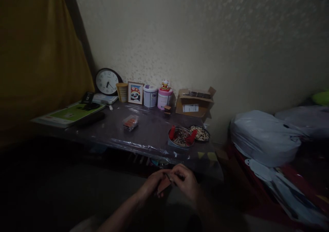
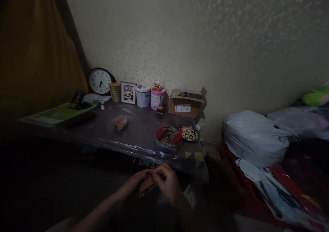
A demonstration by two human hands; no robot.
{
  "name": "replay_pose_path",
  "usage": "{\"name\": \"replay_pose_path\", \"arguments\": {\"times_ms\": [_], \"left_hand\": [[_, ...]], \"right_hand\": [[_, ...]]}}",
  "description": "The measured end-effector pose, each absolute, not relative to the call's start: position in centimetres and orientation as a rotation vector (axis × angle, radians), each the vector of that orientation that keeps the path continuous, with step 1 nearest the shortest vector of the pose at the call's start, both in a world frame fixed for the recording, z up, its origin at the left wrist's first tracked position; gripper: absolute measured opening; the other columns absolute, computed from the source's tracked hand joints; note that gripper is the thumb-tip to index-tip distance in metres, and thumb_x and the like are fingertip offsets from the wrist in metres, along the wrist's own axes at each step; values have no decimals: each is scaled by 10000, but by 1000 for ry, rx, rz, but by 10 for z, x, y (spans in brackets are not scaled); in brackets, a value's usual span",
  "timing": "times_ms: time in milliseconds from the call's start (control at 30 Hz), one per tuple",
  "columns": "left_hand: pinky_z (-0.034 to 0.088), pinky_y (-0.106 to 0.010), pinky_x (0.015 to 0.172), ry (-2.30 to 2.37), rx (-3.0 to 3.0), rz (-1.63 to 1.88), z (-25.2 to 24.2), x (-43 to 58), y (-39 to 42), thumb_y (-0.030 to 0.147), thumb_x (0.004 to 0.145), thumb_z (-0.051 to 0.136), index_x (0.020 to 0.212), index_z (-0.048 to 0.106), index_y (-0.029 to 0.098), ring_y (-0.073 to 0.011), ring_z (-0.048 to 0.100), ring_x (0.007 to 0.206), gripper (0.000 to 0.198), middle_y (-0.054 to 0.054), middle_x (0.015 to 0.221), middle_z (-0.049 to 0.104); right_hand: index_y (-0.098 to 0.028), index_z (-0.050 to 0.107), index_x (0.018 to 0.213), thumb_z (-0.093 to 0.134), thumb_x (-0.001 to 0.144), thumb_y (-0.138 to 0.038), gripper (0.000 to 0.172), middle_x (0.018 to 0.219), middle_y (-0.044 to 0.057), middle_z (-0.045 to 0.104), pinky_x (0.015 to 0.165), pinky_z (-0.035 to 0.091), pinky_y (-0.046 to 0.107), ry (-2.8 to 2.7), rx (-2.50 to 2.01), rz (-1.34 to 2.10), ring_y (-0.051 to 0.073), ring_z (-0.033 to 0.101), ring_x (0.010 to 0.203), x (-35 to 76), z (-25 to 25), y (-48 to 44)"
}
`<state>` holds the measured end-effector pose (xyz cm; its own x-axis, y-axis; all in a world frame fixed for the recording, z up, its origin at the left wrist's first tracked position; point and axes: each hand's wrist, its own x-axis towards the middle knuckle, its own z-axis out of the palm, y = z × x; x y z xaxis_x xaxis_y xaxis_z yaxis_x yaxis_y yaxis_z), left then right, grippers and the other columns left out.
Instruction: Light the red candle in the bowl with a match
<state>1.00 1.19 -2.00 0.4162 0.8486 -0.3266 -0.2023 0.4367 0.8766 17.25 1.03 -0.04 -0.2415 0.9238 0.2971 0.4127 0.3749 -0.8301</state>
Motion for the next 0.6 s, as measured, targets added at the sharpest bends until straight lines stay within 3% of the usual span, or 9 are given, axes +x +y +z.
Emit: {"name": "replay_pose_path", "arguments": {"times_ms": [133,267,600], "left_hand": [[301,-198,369,815,754,876,-8,6,11,323,710,447,1145,527,116,-77,463,370,488,-60,742,697],[328,-215,391,810,727,938,-10,6,14,321,697,446,1187,475,88,-102,493,392,543,-75,721,701],[389,-244,452,894,845,1005,-13,5,19,289,677,442,1160,494,97,-131,534,463,522,-59,738,681]], "right_hand": [[-200,583,735,613,767,-410,214,822,43,667,680,525,292,-1492,-1129,941,177,662,728,178,3,16],[-200,578,752,605,744,-542,343,749,58,697,675,545,345,-1418,-1186,958,224,694,714,178,2,19],[-201,591,894,537,841,-320,141,871,57,672,760,525,312,-1676,-1216,729,200,658,832,169,-8,13]]}}
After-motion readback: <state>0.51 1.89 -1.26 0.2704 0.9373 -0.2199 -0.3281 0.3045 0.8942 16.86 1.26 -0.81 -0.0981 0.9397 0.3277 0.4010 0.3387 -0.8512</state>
